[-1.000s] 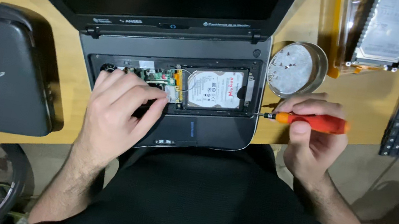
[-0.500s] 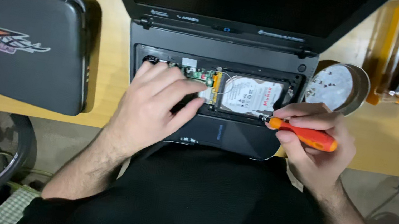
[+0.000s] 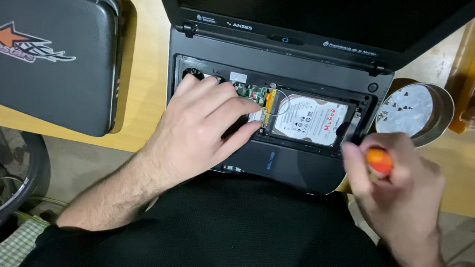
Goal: The person uses a screwdriver to remove screws from the back of a white laptop and places them in a small metal container. They then open the laptop, remove the keyboard, and proceed to unscrew and remove the hard drive from the internal bay.
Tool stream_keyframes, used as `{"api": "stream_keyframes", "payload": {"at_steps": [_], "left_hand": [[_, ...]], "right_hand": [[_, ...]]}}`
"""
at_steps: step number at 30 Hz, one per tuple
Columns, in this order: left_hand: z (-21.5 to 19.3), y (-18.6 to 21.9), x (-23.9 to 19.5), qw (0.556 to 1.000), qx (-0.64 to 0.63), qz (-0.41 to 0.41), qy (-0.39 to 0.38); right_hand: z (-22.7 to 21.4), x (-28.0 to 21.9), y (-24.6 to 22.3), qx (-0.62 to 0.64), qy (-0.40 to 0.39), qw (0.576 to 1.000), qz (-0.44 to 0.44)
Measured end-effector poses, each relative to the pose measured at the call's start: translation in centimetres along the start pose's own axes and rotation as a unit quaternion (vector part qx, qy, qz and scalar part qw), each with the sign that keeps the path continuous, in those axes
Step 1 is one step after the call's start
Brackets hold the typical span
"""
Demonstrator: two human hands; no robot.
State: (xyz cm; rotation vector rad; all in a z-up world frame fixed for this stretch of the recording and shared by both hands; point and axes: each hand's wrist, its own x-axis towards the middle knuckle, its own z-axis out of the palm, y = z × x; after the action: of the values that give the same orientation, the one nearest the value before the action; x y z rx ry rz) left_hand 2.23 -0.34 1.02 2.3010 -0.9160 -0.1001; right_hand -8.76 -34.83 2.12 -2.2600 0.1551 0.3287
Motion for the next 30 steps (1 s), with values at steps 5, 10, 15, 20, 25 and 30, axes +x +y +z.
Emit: {"api": "stream_keyframes", "payload": {"at_steps": [5, 10, 15, 20, 25, 30], "left_hand": [[0.6, 0.3, 0.2, 0.996, 0.079, 0.031, 0.016], [0.7, 0.5, 0.5, 0.995, 0.084, 0.048, 0.027], [2.0, 0.6, 0.8, 0.990, 0.119, 0.065, 0.049], [2.8, 0.4, 0.6, 0.991, 0.104, 0.070, 0.052], [2.2, 0.8, 1.0, 0.993, 0.095, 0.063, 0.033], [2.3, 0.7, 0.7, 0.994, 0.086, 0.055, 0.032]], "right_hand": [[2.0, 1.4, 0.6, -0.346, 0.085, 0.929, -0.102], [2.2, 1.8, 0.4, -0.310, 0.080, 0.942, -0.101], [1.9, 1.5, 1.1, -0.259, 0.068, 0.953, -0.143], [2.0, 0.8, 0.8, -0.213, 0.098, 0.964, -0.128], [1.8, 1.4, -1.4, -0.022, 0.082, 0.996, -0.025], [1.4, 2.3, -2.8, 0.024, 0.073, 0.997, 0.015]]}}
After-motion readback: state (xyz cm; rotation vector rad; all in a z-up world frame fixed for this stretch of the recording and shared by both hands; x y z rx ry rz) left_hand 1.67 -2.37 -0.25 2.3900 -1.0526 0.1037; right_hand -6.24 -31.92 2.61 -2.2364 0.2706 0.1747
